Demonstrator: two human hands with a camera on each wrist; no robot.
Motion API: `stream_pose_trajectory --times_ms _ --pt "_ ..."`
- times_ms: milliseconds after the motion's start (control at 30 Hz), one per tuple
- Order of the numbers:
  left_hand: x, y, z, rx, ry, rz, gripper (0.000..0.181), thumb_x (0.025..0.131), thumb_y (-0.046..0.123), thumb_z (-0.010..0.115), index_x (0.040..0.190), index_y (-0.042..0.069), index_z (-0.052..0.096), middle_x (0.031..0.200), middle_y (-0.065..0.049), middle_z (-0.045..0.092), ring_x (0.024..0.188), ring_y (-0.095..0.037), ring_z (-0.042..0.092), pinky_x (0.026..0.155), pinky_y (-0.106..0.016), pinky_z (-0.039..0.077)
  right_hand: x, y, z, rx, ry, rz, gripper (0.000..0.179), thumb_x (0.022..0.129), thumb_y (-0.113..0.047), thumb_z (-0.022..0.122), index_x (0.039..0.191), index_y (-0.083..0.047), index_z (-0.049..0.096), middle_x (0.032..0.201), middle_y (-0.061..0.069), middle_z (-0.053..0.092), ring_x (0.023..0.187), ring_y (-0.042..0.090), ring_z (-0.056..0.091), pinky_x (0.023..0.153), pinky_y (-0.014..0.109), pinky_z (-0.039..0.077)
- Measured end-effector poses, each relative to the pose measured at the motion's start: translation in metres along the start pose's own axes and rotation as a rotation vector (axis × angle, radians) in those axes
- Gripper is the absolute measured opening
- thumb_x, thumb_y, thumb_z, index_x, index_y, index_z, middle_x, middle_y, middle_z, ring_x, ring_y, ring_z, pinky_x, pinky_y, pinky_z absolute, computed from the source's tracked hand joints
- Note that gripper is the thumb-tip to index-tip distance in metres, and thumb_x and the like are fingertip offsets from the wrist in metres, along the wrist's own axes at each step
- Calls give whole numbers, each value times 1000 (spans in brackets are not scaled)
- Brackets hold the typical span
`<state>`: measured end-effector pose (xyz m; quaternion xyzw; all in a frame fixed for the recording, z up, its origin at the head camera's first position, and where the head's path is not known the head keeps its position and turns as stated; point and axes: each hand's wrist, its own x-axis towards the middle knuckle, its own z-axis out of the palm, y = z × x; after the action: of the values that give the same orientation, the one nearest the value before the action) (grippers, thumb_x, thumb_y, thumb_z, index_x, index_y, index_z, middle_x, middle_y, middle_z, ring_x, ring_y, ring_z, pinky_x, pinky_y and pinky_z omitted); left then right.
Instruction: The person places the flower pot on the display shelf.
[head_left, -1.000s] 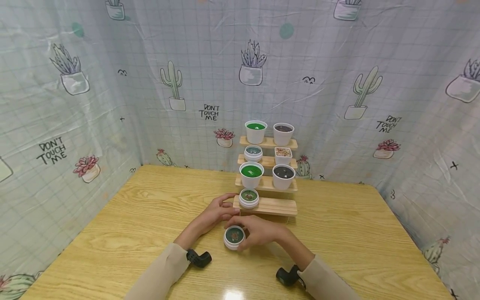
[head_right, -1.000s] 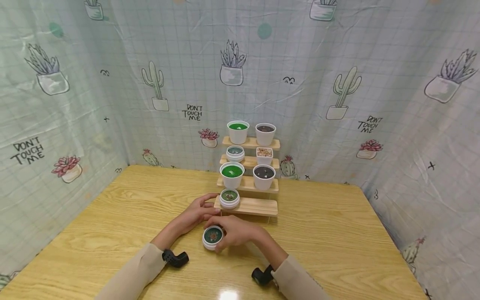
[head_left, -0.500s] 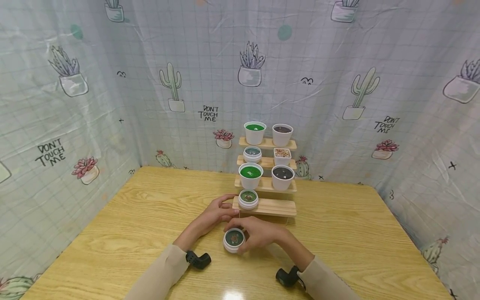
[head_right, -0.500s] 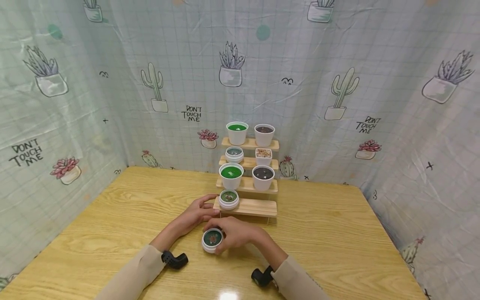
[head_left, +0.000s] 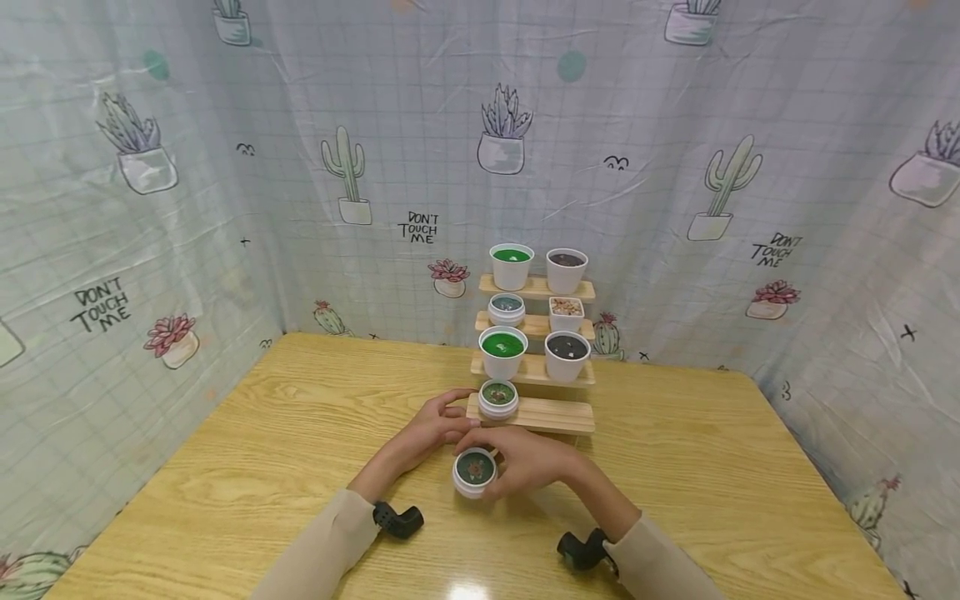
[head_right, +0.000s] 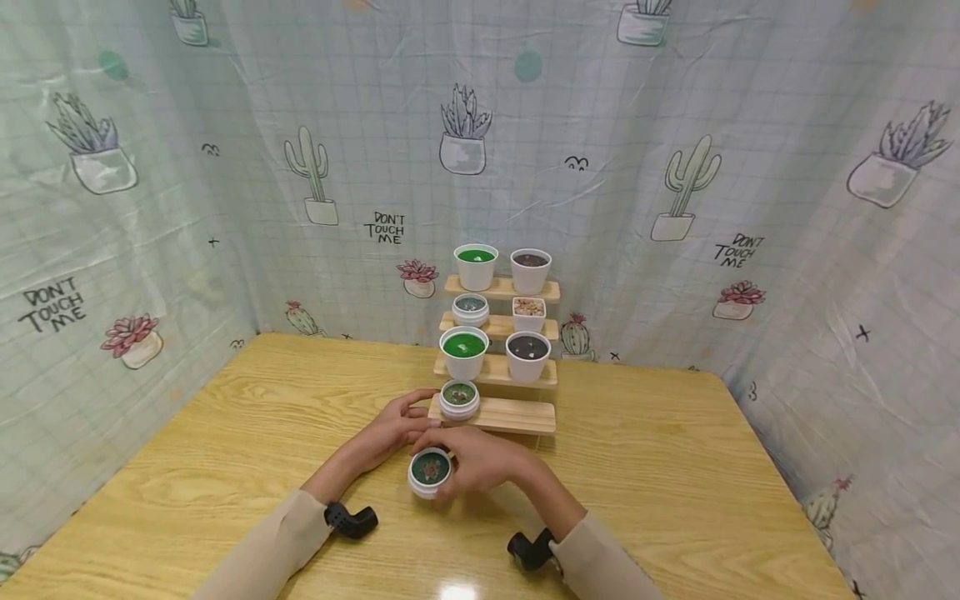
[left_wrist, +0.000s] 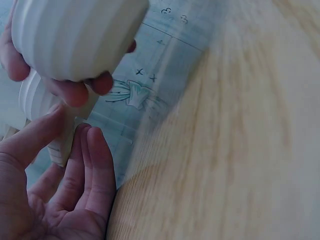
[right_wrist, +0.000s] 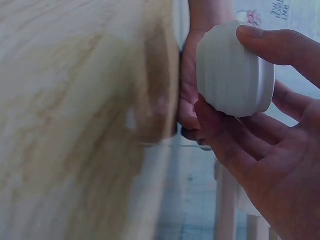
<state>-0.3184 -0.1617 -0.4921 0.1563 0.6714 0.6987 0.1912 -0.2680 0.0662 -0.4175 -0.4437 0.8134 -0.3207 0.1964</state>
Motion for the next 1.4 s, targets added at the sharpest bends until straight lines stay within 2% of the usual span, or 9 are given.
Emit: stream_pose_trajectory --times_ms 200,467,700,867,933,1167,1400 --pt "1 -1 0 -14 -16 11 69 99 12 68 158 8 34 104 -4 71 96 -13 70 84 -29 59 -9 -2 -9 37 13 -4 61 83 -17 87 137 -14 60 137 -5 62 125 9 58 106 28 49" --pt "0 -1 0 -33 -15 14 70 98 11 70 158 7 34 102 -5 71 93 -15 73 87 -32 61 -25 -3 -24 43 41 -8 58 84 -21 85 137 -22 61 134 -5 65 122 11 60 105 28 50" --pt "0 0 1 -40 -21 14 74 97 9 71 159 6 30 101 -5 71 95 -17 74 89 -37 62 -38 -4 -34 43 73 -9 59 86 -23 83 140 -17 59 135 -4 63 123 13 59 108 31 50" --pt "0 1 1 -42 -22 21 75 96 8 71 159 5 30 98 -5 70 93 -17 73 88 -38 63 -46 -4 -39 22 99 -1 59 86 -21 82 140 -21 58 136 -4 63 123 14 59 108 32 49" --pt "0 1 1 -43 -23 23 75 97 8 71 159 4 30 98 -5 71 93 -17 73 88 -39 63 -49 -4 -41 7 111 0 60 86 -22 82 140 -19 58 137 -2 63 122 15 59 108 31 49" --pt "1 0 3 -36 -20 11 76 97 11 72 160 5 30 99 -5 71 93 -18 73 88 -38 63 -60 3 -47 29 136 23 66 86 -23 83 145 -16 56 142 2 61 125 18 57 110 35 47" --pt "0 0 2 -35 -10 1 76 96 9 72 159 5 30 100 -6 69 93 -18 73 89 -38 63 -69 10 -49 58 150 55 66 85 -20 83 144 -14 55 140 1 61 122 17 59 104 34 52"
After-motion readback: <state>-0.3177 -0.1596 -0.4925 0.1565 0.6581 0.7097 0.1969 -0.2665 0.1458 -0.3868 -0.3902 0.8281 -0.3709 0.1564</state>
